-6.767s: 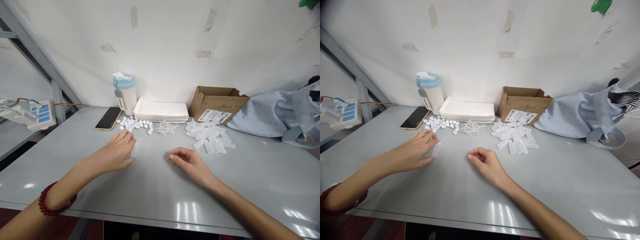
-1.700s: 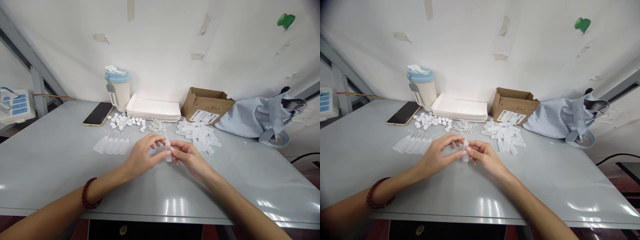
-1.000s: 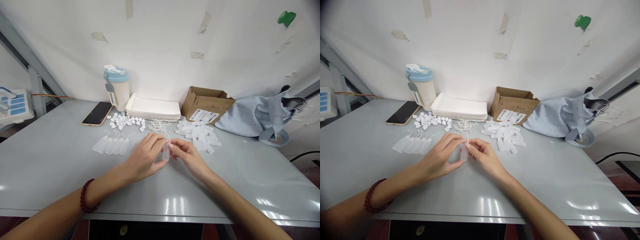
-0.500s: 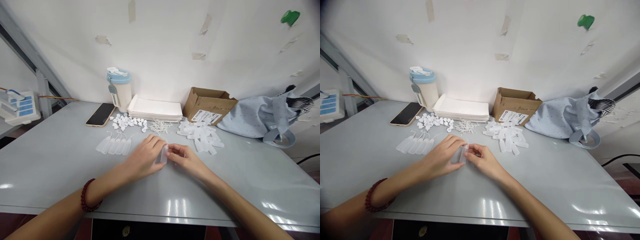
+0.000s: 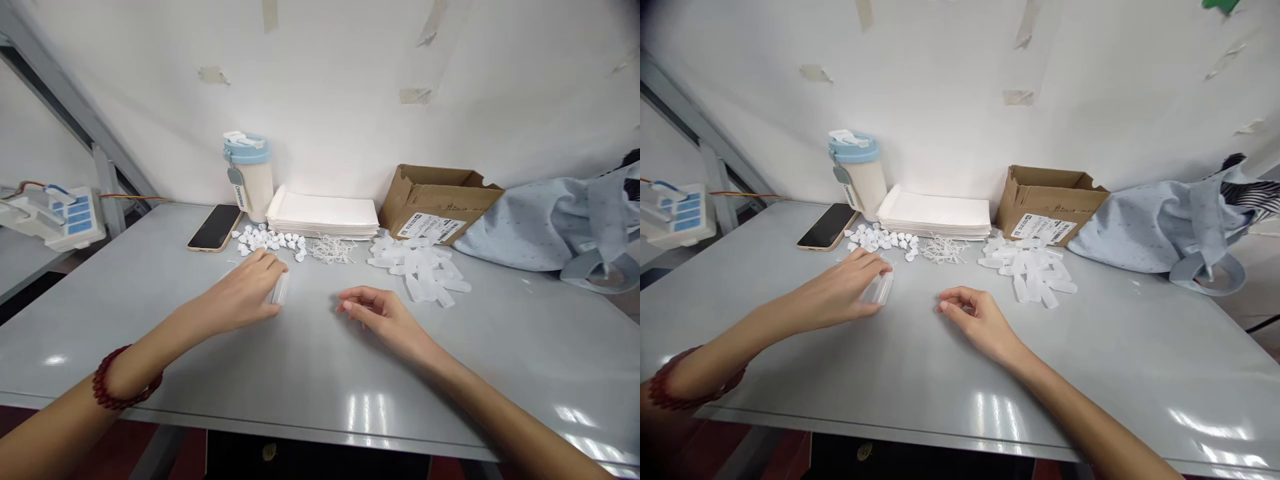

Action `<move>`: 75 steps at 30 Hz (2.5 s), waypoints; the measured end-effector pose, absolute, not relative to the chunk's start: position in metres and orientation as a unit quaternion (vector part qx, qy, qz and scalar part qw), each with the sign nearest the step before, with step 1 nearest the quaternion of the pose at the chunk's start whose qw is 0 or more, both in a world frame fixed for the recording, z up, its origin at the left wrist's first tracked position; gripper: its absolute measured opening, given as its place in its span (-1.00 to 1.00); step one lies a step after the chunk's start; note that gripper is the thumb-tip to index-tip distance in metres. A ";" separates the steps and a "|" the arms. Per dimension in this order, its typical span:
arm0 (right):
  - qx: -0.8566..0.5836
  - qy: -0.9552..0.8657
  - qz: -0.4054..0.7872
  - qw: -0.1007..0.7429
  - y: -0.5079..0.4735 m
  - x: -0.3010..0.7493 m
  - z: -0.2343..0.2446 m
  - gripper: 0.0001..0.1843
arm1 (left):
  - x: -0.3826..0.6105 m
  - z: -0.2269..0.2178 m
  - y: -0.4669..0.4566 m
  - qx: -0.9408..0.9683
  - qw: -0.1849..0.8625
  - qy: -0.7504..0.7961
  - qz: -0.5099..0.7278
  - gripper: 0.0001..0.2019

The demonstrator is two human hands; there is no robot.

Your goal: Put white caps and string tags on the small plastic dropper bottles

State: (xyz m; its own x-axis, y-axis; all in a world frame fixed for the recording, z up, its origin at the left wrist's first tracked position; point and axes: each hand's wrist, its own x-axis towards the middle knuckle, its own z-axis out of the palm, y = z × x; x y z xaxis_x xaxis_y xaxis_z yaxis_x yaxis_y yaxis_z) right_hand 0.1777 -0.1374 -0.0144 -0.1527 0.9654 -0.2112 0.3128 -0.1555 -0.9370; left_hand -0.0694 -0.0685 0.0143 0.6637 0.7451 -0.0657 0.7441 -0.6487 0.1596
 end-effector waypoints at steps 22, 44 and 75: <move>-0.579 -0.559 0.491 0.333 -0.139 0.178 -0.007 -0.72 | -0.070 0.018 -0.058 0.909 0.103 0.401 -0.051 -0.71; -0.583 -0.565 0.475 0.338 -0.138 0.180 -0.005 -0.73 | -0.071 0.026 -0.055 0.901 0.129 0.406 -0.078 -0.49; -0.585 -0.793 -0.127 0.114 -0.093 0.244 -0.045 -0.63 | 0.023 0.000 -0.027 0.682 0.400 0.450 0.415 -0.74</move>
